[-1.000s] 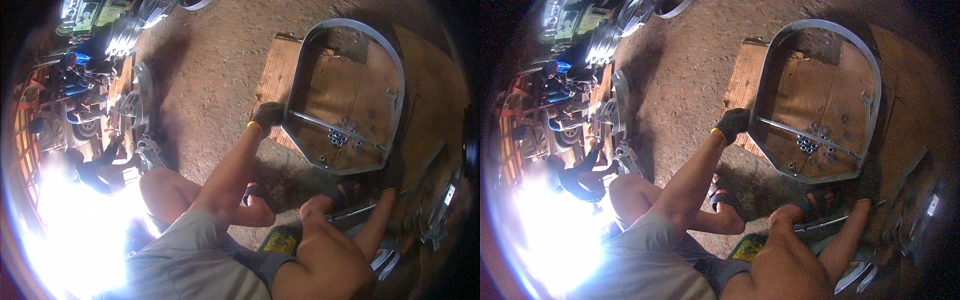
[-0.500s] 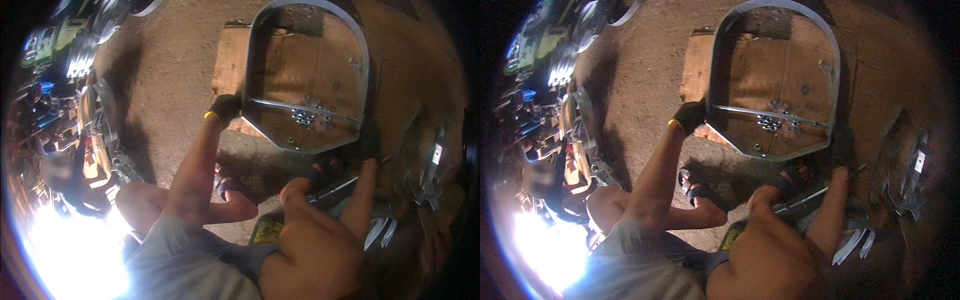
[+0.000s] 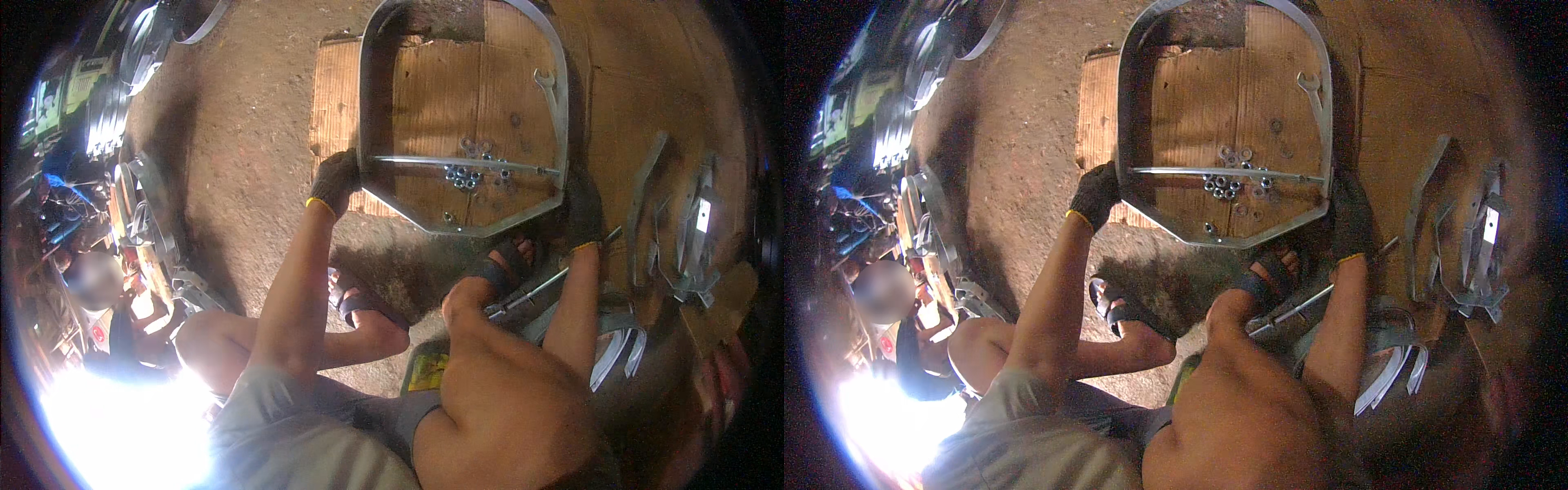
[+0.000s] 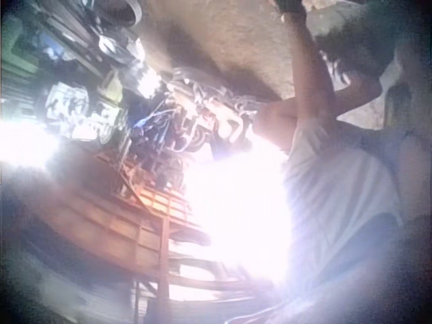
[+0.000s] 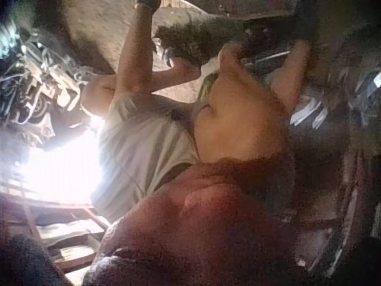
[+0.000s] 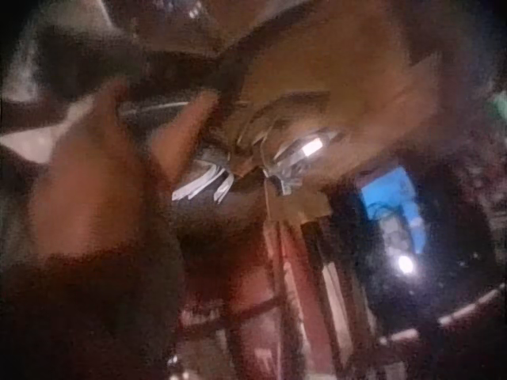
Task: The person sits on the floor and assembles a metal frame by inserting a metal rod into a curved metal piece. They use a wrench to tighten nuts onto the rod, securing the components together. The person handles washers and nuts from a pile on the floor, repeatedly adjusting the rod and tightening the fasteners.
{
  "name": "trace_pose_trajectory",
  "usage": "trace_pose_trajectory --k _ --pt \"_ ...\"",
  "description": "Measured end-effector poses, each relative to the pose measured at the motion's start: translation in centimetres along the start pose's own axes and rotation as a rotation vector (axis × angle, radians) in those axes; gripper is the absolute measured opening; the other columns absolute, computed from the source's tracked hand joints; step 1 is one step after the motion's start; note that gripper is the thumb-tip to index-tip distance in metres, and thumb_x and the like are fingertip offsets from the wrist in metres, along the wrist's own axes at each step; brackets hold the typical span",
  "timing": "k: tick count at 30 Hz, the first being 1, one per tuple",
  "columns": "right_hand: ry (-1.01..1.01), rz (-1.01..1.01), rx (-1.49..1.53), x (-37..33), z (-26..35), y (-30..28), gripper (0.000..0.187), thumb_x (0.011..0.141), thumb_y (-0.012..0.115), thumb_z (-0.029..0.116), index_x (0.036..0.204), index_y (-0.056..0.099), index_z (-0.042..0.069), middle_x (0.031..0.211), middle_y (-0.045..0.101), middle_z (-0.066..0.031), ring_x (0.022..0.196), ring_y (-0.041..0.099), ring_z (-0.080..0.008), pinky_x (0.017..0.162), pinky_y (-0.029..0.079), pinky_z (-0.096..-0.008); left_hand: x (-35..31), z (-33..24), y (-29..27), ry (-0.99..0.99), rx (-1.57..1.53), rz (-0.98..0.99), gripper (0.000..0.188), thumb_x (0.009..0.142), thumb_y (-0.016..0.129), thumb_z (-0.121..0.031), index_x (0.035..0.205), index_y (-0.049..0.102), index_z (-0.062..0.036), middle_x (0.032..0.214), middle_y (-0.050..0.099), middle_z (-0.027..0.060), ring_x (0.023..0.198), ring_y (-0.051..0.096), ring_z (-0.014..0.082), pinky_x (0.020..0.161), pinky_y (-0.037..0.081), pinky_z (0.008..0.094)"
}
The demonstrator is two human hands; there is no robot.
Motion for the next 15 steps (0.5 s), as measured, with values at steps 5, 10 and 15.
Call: trace_pose_trajectory --k 5,10,15 --pt "-0.067 0.061 -0.497 2.4 -4.2 -1.6 0.041 0.108 0.043 0.03 0.127 0.061 -0.002 0.122 0.063 -0.0273 0.113 0.06 -0.0426 0.097 0.048 -0.0455 1.0 0.6 1.4 -0.024 -0.023 -0.154 0.028 0.101 0.056 -0.032 0.094 0.069 -0.0077 0.079 0.065 0.0011 0.067 0.058 0.012 0.062 0.048 0.0298" --pt "-0.001 -0.163 -0.342 0.0 -2.1 0.6 0.043 0.103 0.054 0.033 0.13 0.058 0.0 0.121 0.064 -0.0261 0.111 0.062 -0.0425 0.094 0.049 -0.0472 -1.0 -2.9 7.4 0.696 0.753 -0.775 0.022 0.086 0.075 -0.025 0.099 0.07 -0.0093 0.099 0.069 0.0122 0.091 0.064 0.0315 0.08 0.052 0.0417" --pt "0.102 -0.256 -0.369 -2.0 5.7 3.0 0.064 0.088 0.077 0.037 0.136 0.054 0.001 0.124 0.063 -0.0252 0.115 0.062 -0.0433 0.098 0.048 -0.0479 -2.3 -5.7 17.7 0.966 0.742 -0.131 0.03 0.079 0.08 -0.029 0.103 0.07 -0.0132 0.098 0.068 0.012 0.097 0.065 0.0355 0.085 0.051 0.0466"
Point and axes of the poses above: each hand's wrist, its own x-axis towards the middle knuckle, its own y-axis out of the palm, z = x × y, the point moved 1 cm from there along x, towards the middle knuckle
